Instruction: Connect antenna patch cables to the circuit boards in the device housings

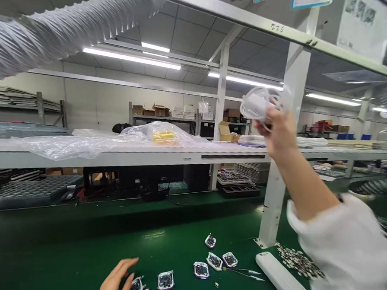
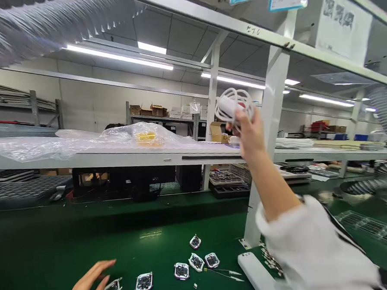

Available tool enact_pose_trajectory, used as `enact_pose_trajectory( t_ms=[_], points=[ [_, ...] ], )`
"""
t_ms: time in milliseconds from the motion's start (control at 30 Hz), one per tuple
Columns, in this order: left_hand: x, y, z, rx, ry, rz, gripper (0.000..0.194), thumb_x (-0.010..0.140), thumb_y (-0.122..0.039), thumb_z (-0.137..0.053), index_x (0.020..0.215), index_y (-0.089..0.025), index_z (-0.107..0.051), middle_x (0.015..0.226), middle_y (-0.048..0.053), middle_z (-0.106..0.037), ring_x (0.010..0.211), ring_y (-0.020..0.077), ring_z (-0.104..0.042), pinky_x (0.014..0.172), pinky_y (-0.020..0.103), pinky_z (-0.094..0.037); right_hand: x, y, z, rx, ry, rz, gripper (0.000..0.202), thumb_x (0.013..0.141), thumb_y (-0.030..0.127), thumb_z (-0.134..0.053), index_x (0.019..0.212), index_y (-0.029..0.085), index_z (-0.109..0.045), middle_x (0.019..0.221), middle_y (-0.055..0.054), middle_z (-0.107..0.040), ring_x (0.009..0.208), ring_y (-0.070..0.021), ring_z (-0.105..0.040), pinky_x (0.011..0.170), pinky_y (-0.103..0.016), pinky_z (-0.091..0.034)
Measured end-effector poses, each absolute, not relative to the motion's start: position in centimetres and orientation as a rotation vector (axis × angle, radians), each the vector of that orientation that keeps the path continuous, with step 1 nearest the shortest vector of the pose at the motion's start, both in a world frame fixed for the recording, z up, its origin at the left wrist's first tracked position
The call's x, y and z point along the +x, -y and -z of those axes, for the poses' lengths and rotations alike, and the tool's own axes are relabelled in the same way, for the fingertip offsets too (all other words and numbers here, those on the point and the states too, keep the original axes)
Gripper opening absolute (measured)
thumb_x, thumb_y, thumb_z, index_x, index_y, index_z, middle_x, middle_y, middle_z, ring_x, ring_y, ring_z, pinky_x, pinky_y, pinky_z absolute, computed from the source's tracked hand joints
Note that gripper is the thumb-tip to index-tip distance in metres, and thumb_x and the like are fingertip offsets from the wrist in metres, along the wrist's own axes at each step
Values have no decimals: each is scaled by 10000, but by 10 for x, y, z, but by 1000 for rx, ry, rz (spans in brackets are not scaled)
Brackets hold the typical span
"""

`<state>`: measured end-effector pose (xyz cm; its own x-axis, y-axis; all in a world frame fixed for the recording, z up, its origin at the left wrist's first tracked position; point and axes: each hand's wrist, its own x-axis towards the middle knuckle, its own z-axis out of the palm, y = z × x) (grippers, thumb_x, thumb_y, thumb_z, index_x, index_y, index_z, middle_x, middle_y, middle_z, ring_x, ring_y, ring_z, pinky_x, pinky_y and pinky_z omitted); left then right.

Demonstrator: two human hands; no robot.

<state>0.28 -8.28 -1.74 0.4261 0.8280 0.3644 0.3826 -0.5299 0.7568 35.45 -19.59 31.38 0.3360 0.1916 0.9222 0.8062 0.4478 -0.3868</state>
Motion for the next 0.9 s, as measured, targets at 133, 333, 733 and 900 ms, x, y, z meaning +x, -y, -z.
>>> enact_pose_trajectory(
  t_ms=[133,333,733,900],
  points=[
    [27,135,-56,1860,-704,-1020,413,792,-393,-467,1159,-204,-476,1082,86,-560,1015,199,-518,853,280,-441,273,241,-197,-843,1144,-283,419,510,371,-689,902,268,-582,822,-18,-579,515,-113,-469,343,-206,-331],
    [58,175,-93,1421,-370,-1077,420,752,-403,-561,1064,-124,-518,706,43,-595,575,109,-532,613,229,-449,184,218,-96,-910,1255,-1076,401,735,510,-515,984,199,-559,607,-5,-512,491,-94,-434,471,-228,-283],
    [63,160,-84,899,-265,-1259,304,744,-330,-599,961,-129,-532,938,85,-610,794,159,-585,700,260,-480,191,200,-98,-892,1361,-1402,520,790,493,-455,1209,213,-326,563,13,-551,439,-55,-271,455,-199,-158],
    [52,156,-90,828,-384,-1412,325,719,-343,-622,978,-176,-521,907,34,-609,817,166,-588,689,261,-489,202,195,-100,-1095,1506,-1223,539,725,405,-575,1185,200,-381,537,35,-529,554,-109,-465,532,-223,-308]
  ],
)
